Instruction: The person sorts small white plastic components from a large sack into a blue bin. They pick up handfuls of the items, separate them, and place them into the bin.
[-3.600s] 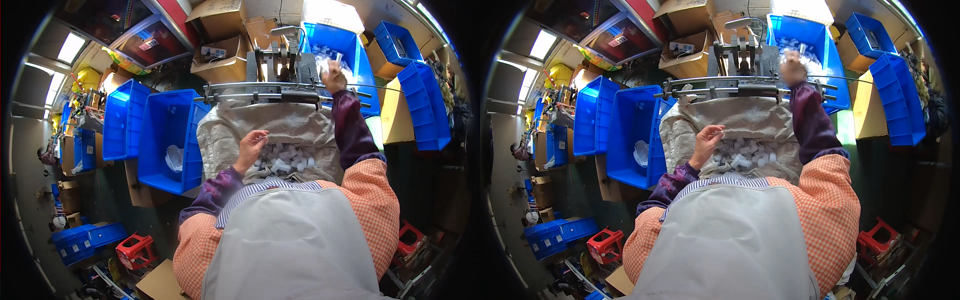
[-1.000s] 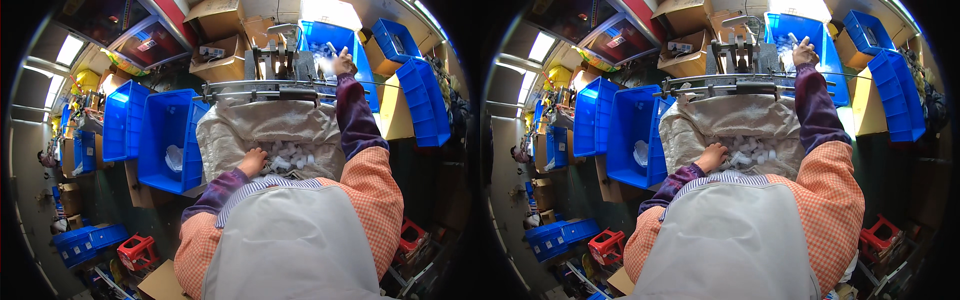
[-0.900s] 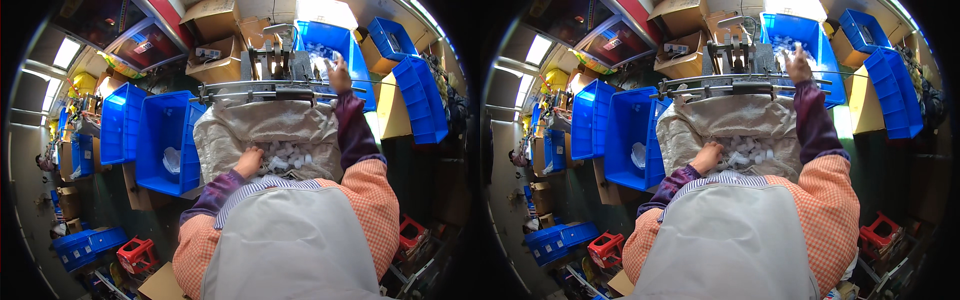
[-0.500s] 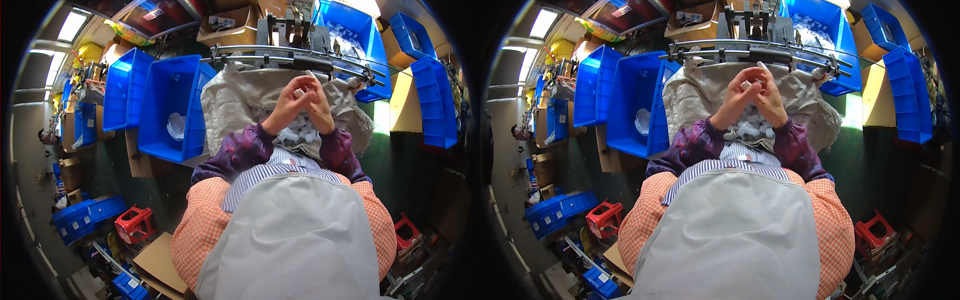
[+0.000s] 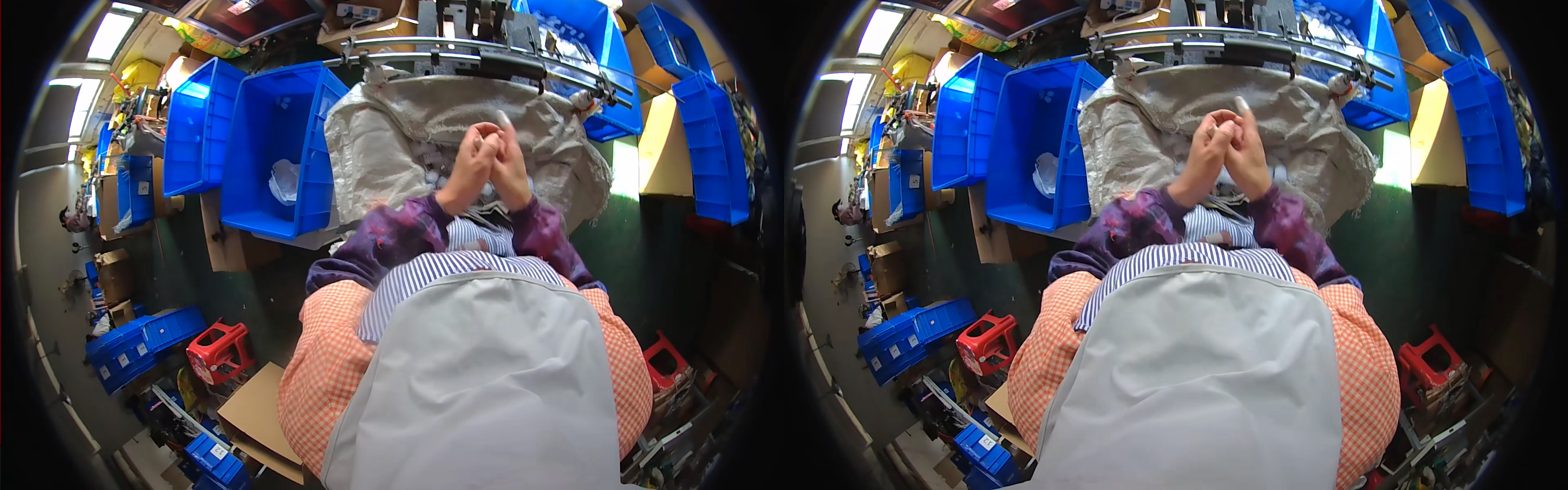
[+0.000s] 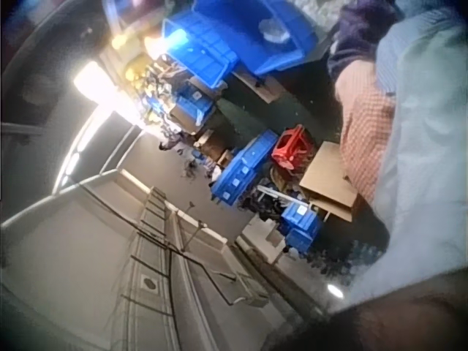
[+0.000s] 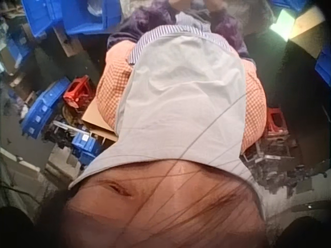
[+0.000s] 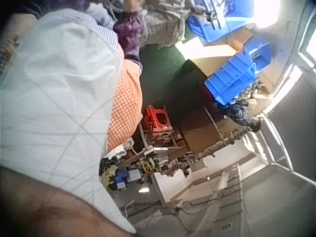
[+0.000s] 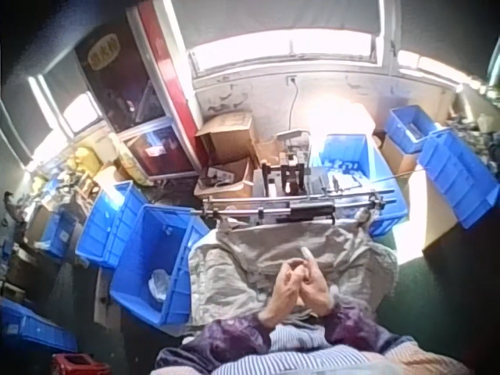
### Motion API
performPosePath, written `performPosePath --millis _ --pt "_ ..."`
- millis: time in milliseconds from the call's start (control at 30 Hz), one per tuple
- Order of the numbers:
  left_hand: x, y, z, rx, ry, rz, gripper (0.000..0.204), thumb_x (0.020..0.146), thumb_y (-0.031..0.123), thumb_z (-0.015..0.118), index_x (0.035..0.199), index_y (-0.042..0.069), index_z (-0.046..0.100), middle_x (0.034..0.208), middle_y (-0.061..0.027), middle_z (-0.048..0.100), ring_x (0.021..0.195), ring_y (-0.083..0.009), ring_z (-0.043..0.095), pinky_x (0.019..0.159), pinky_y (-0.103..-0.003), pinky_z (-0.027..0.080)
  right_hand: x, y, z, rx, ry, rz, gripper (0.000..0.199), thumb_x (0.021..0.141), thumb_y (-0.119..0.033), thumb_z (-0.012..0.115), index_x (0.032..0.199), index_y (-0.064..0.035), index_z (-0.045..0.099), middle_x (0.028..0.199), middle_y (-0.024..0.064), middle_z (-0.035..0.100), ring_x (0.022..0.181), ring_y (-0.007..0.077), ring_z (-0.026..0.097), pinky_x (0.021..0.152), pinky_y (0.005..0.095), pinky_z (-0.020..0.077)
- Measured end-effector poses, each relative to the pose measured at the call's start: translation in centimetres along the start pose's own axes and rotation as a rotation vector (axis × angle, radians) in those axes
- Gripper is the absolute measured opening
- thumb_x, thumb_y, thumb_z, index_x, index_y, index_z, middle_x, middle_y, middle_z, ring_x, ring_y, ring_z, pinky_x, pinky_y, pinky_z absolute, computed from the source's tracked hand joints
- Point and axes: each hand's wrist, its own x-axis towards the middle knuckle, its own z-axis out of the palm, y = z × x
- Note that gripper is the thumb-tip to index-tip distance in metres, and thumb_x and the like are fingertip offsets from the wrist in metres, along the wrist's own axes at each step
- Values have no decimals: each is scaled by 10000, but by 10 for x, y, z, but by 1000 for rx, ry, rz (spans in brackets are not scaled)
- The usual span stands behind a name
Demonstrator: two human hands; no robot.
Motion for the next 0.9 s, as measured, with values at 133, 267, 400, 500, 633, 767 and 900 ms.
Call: performPosePath --millis 133,267,400,500,633,767,900 --pt "-11 8 -63 531 -82 -120 270 892 257 531 1012 17 501 906 -63 563 779 -134 538 670 -242 436 10 -32 -41 -542 92 54 365 828 -161 615 1131 13 508 938 63 587 774 110 551 645 235 456" --pt "-69 25 -98 1588 -448 -95 349 747 357 646 878 40 584 897 -103 555 813 -258 532 662 -348 438 -23 -28 -83 -1074 -292 265 255 776 -252 647 935 -58 601 844 84 606 747 211 584 658 321 472" --pt "-89 -2 -95 1780 -172 222 303 734 340 638 894 86 597 904 -74 523 895 -242 488 695 -366 402 -79 -4 -70 -1474 -478 198 290 717 -300 662 883 -72 599 919 88 568 918 300 536 741 409 457" --pt "-81 2 -100 1832 -141 149 230 760 295 615 878 96 619 890 -80 570 880 -261 519 721 -382 403 -97 28 -73 -1596 -427 89 232 689 -187 631 894 -84 598 1001 78 519 997 282 496 758 395 454" --pt "-78 4 -117 1663 -260 77 174 757 255 619 808 90 639 757 -94 593 772 -285 577 679 -393 430 -97 30 -86 -1391 -384 35 197 689 -73 550 879 -66 602 938 105 542 869 305 555 721 412 468" --pt "-74 51 -120 1426 -218 145 150 754 200 630 813 61 640 770 -96 589 749 -295 577 662 -384 453 -80 -30 -98 -1113 -464 24 183 693 -40 517 855 -39 604 861 128 563 806 324 569 705 408 455" --pt "-79 109 -128 1244 -271 -13 163 752 152 647 859 29 639 783 -126 580 740 -290 579 653 -358 451 -69 -96 -91 -1080 -606 0 140 681 -12 554 818 -20 583 844 118 557 787 320 562 673 390 446"
